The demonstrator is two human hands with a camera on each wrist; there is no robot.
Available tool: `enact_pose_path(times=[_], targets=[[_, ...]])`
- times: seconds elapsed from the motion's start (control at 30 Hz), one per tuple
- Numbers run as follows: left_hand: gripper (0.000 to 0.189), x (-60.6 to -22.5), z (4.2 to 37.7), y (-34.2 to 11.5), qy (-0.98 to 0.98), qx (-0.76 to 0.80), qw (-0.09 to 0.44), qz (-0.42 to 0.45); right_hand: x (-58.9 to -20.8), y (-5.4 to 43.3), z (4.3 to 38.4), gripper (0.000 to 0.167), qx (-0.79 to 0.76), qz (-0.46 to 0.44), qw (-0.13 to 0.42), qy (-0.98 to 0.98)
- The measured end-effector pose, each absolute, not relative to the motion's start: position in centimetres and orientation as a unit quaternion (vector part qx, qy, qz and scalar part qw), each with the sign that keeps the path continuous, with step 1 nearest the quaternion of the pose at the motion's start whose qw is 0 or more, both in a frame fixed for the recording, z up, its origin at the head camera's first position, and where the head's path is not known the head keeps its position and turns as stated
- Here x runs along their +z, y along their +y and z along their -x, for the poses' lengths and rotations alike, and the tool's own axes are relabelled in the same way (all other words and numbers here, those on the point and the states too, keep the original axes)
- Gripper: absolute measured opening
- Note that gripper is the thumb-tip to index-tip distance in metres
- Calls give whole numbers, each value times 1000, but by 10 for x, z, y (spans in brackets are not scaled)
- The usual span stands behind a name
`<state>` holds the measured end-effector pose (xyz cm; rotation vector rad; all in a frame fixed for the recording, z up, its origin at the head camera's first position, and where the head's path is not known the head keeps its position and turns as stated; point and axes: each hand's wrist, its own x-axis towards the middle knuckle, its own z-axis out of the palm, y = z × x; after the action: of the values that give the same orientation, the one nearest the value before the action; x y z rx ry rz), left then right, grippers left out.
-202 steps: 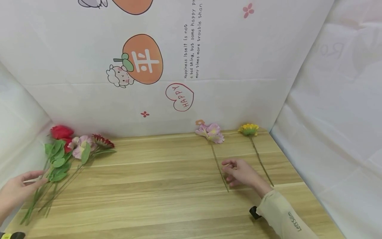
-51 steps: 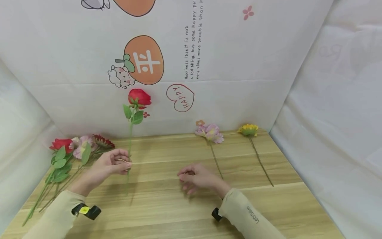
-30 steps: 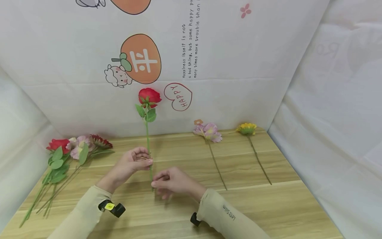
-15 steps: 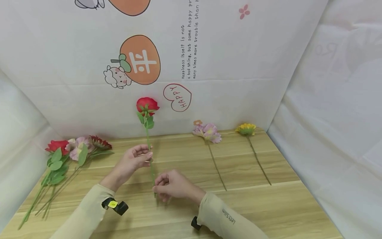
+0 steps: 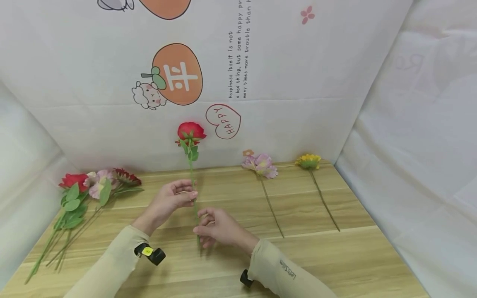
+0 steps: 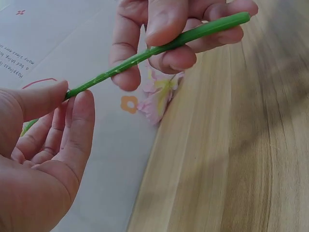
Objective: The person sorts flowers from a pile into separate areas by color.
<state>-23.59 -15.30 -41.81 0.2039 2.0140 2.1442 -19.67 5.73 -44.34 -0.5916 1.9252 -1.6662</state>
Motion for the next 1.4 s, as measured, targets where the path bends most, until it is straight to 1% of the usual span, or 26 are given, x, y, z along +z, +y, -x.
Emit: enact_pose_path(times=[0.17,0.27,0.37,0.57,0.77,0.97,1.17,1.4], targets=[[47,-420,236,-153,681,722,100,-69,-444,60,194,50,-614,216,265,712],[48,-421,235,-156,683,719,102,-78,-445,63,193,49,-613,213,266,713],[45,-423,233,-160,688,713,106,-82,-445,66,192,47,-612,210,268,714],[39,-428,229,-178,711,690,109,-83,-443,75,187,48,-606,200,271,720],[39,-430,222,-199,726,675,105,-83,-446,84,190,51,-606,199,275,720],[40,-432,215,-219,737,665,98,-71,-450,89,193,48,-593,200,292,724],[38,-434,212,-229,739,663,99,-64,-454,90,193,49,-592,191,315,717],[40,-437,209,-241,747,654,98,-58,-454,90,191,49,-600,188,315,711]])
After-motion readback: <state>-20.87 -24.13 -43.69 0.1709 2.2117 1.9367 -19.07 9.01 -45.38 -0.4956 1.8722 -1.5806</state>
